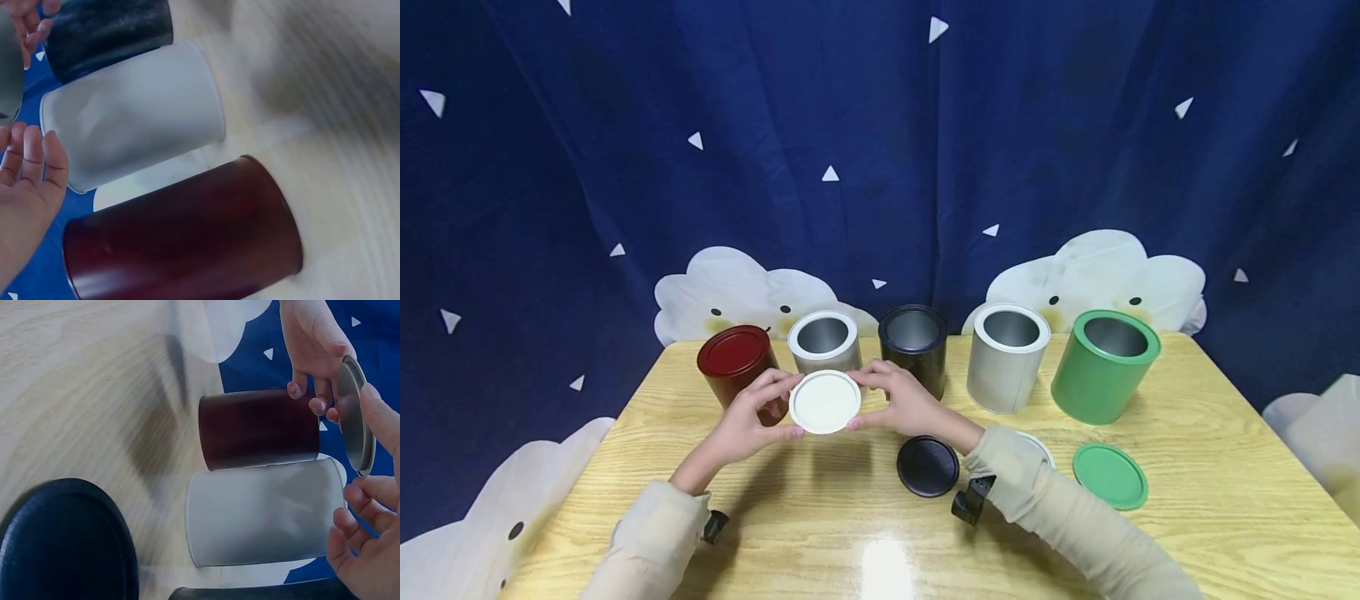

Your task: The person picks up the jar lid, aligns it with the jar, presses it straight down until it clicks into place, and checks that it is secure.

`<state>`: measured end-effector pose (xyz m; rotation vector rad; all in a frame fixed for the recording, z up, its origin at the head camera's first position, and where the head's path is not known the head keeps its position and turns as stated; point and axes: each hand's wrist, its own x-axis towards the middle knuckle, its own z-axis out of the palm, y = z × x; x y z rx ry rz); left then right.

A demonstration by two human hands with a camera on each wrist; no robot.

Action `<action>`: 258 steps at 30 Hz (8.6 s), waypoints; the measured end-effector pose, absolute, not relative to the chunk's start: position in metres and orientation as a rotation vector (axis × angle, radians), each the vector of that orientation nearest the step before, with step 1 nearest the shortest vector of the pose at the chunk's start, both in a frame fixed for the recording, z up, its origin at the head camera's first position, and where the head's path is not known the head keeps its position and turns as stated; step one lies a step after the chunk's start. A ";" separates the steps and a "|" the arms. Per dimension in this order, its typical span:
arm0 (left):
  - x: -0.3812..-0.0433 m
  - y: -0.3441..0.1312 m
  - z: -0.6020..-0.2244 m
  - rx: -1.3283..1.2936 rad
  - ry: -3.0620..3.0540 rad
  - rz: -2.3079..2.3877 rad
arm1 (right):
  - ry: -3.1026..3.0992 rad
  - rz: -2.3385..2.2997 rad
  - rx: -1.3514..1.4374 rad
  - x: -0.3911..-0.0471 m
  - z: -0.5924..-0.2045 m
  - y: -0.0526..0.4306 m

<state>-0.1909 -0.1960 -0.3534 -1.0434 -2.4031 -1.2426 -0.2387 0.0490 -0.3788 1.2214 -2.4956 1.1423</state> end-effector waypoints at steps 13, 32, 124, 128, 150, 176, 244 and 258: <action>-0.199 -0.193 -0.333 -1.020 -2.433 -1.127 | -2.480 1.099 1.197 -0.246 -0.362 0.050; -0.234 -0.212 -0.341 -0.991 -2.490 -1.049 | -2.522 1.021 1.188 -0.260 -0.342 0.047; -0.314 -0.219 -0.327 -0.765 -2.950 -0.910 | -2.936 0.632 1.137 -0.347 -0.322 0.025; -0.315 -0.219 -0.328 -0.718 -2.995 -0.878 | -2.953 0.597 1.124 -0.347 -0.323 0.024; -0.312 -0.216 -0.329 -0.679 -2.973 -0.919 | -2.940 0.743 1.048 -0.343 -0.326 0.025; -0.314 -0.213 -0.330 -0.657 -2.991 -0.927 | -2.965 0.800 0.869 -0.335 -0.328 0.016; -0.295 -0.202 -0.319 -0.753 -2.748 -0.940 | -2.732 0.928 0.885 -0.315 -0.314 0.030; -0.267 -0.188 -0.326 -0.875 -2.459 -1.010 | -2.592 1.032 0.861 -0.289 -0.313 0.046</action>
